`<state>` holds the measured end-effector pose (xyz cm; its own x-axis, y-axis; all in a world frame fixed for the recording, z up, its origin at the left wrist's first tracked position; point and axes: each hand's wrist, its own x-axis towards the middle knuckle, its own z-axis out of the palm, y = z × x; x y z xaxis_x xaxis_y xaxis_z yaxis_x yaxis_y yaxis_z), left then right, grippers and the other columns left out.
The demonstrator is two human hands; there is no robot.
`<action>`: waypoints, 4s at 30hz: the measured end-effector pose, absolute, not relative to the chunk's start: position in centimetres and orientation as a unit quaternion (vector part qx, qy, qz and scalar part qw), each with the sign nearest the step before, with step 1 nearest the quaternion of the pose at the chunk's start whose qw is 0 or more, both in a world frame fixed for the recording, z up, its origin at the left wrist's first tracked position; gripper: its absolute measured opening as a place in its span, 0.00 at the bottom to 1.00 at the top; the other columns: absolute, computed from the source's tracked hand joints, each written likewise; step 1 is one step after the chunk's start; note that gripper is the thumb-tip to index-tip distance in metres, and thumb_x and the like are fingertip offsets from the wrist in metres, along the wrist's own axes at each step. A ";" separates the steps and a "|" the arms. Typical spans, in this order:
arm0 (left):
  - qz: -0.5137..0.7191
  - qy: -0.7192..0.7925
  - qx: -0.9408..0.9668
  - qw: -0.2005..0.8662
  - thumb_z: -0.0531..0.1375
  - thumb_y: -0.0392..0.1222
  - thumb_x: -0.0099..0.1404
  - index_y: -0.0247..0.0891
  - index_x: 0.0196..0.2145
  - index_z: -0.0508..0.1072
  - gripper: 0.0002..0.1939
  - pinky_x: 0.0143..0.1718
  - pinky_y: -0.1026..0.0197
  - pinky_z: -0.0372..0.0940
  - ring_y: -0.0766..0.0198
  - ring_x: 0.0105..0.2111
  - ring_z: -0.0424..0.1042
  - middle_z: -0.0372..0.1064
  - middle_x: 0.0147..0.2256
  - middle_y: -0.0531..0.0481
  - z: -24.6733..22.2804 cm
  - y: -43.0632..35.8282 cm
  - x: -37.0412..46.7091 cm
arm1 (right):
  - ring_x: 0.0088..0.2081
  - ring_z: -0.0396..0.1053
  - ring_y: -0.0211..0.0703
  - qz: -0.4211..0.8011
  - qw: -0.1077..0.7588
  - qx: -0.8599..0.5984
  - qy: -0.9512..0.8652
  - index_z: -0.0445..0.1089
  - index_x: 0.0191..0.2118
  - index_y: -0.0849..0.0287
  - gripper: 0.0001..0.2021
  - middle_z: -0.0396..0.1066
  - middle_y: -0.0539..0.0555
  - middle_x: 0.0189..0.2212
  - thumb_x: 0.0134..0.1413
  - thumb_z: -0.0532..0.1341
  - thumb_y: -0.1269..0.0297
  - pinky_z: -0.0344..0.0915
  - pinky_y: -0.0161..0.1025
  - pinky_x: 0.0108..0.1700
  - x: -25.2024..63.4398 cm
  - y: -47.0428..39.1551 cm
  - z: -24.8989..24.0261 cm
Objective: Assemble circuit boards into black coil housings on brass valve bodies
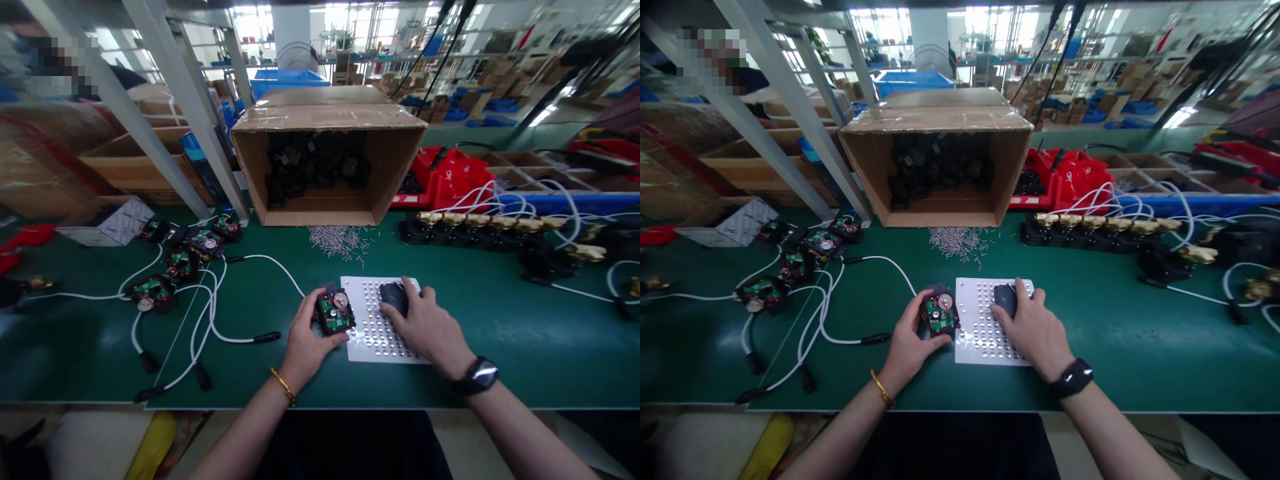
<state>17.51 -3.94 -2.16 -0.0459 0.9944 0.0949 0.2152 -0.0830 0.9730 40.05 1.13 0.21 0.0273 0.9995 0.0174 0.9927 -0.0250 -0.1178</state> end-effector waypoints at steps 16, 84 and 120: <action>0.341 0.579 0.695 0.257 0.71 0.44 0.44 0.42 0.53 0.59 0.40 0.50 0.50 0.59 0.52 0.48 0.61 0.61 0.47 0.45 -0.2 -4.6 19.2 | 0.13 0.40 0.28 0.711 0.434 -0.427 -0.351 0.59 0.47 0.50 0.17 0.55 0.41 0.21 0.52 0.57 0.53 0.43 0.27 0.13 35.3 -1.9 -0.8; 0.211 0.625 0.740 0.134 0.57 0.43 0.63 0.33 0.33 0.70 0.09 0.41 0.54 0.65 0.63 0.36 0.69 0.69 0.35 0.49 -3.1 13.2 17.3 | 0.38 0.69 0.51 0.222 0.186 -0.653 -0.700 0.67 0.33 0.65 0.04 0.69 0.64 0.36 0.54 0.55 0.75 0.61 0.41 0.38 35.7 10.1 -0.8; 0.583 0.536 0.226 0.568 0.67 0.33 0.45 0.33 0.27 0.69 0.11 0.22 0.68 0.63 0.68 0.21 0.67 0.68 0.23 0.51 -0.1 1.9 12.4 | 0.39 0.72 0.41 0.304 0.231 -0.467 -0.798 0.73 0.40 0.55 0.15 0.75 0.52 0.36 0.53 0.53 0.76 0.60 0.31 0.40 35.5 1.7 -0.3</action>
